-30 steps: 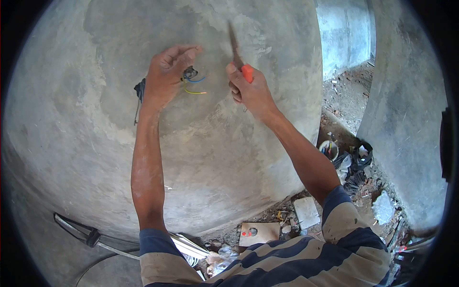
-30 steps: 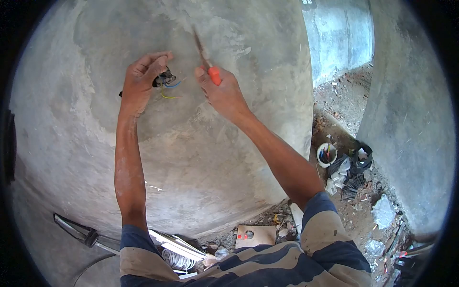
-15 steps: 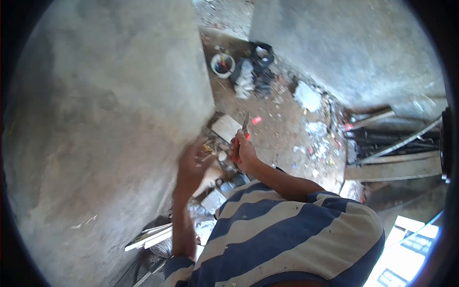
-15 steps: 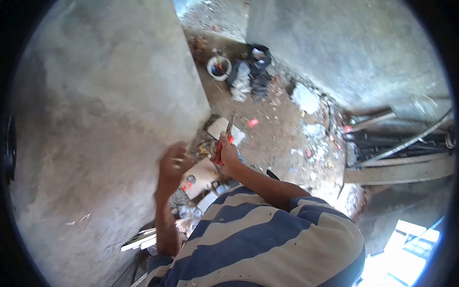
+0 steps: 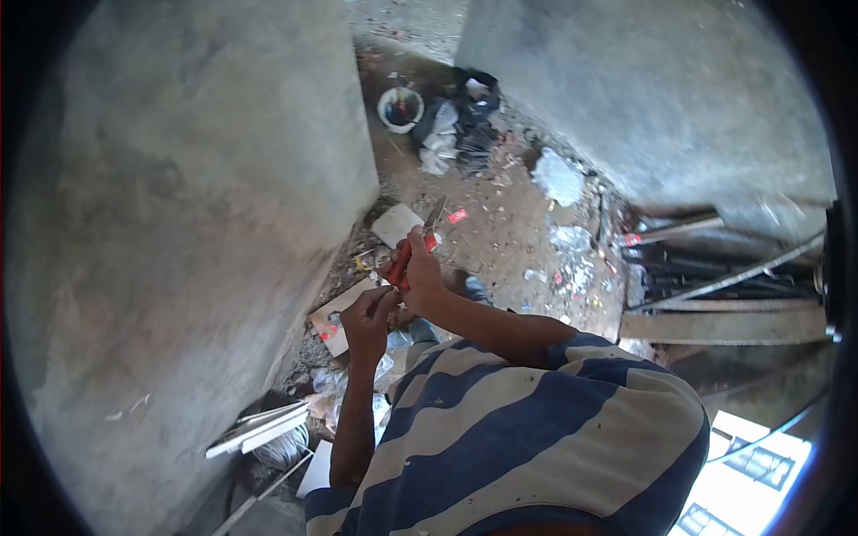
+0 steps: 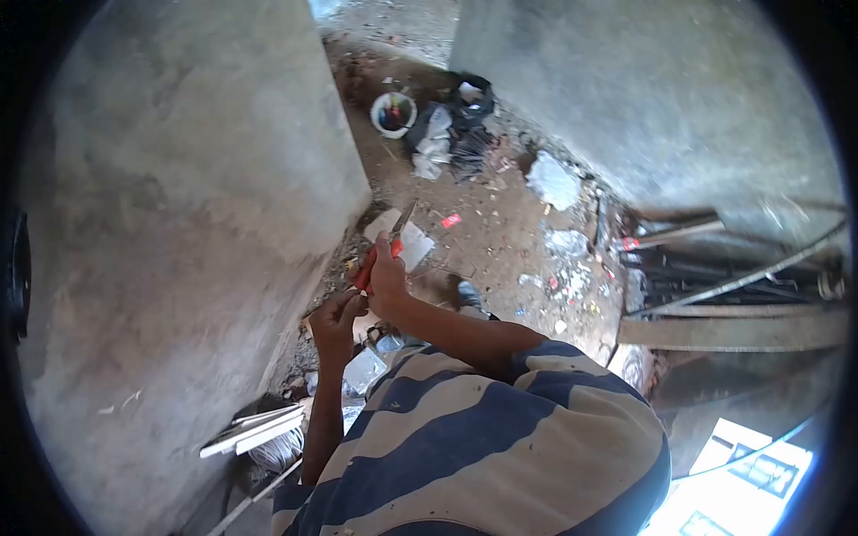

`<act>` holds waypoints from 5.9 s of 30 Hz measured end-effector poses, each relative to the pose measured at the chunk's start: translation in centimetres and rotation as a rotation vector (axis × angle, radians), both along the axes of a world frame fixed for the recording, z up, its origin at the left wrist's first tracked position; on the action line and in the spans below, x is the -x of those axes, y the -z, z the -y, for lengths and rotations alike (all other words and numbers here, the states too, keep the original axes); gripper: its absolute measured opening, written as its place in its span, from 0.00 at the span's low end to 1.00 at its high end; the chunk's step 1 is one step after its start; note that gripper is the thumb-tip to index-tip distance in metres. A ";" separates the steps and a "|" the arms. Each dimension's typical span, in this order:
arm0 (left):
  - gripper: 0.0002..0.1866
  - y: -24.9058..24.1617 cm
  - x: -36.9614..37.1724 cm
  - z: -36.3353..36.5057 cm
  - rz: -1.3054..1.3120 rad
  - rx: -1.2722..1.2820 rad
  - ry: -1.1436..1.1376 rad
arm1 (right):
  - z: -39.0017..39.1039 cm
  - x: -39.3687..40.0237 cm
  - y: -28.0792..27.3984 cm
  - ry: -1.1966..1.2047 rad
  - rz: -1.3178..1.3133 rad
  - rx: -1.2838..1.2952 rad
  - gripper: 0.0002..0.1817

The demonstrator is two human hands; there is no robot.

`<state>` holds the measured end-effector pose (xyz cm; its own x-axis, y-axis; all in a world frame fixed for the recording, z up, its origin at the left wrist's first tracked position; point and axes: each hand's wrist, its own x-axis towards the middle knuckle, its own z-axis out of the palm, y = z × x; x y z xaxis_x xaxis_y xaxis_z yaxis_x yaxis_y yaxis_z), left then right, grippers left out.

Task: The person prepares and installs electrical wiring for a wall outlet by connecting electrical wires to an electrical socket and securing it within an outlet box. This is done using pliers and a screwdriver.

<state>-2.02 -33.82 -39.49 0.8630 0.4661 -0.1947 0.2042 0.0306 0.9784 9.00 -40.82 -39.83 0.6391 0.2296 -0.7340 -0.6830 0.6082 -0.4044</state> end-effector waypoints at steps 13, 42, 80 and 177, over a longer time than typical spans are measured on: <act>0.14 -2.9 -13.1 12.3 0.049 -0.221 -0.164 | 9.9 -12.9 -2.0 -0.148 0.165 -0.126 0.24; 0.17 18.1 -34.7 16.5 -0.383 -0.276 0.335 | 36.0 -35.8 27.6 -0.611 -0.127 0.829 0.24; 0.31 46.2 -41.6 13.1 -0.953 -0.470 -0.494 | 20.0 -93.0 67.1 -0.723 1.094 1.698 0.11; 0.43 48.4 -53.0 6.4 0.654 0.515 -0.678 | 2.0 -58.2 45.4 -1.142 1.966 -0.126 0.08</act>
<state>50.96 -40.18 -87.86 0.4635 0.8806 -0.0987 -0.5691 0.3812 0.7286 67.18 -42.81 -85.18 -0.0688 0.8819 0.4664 0.4069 0.4516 -0.7940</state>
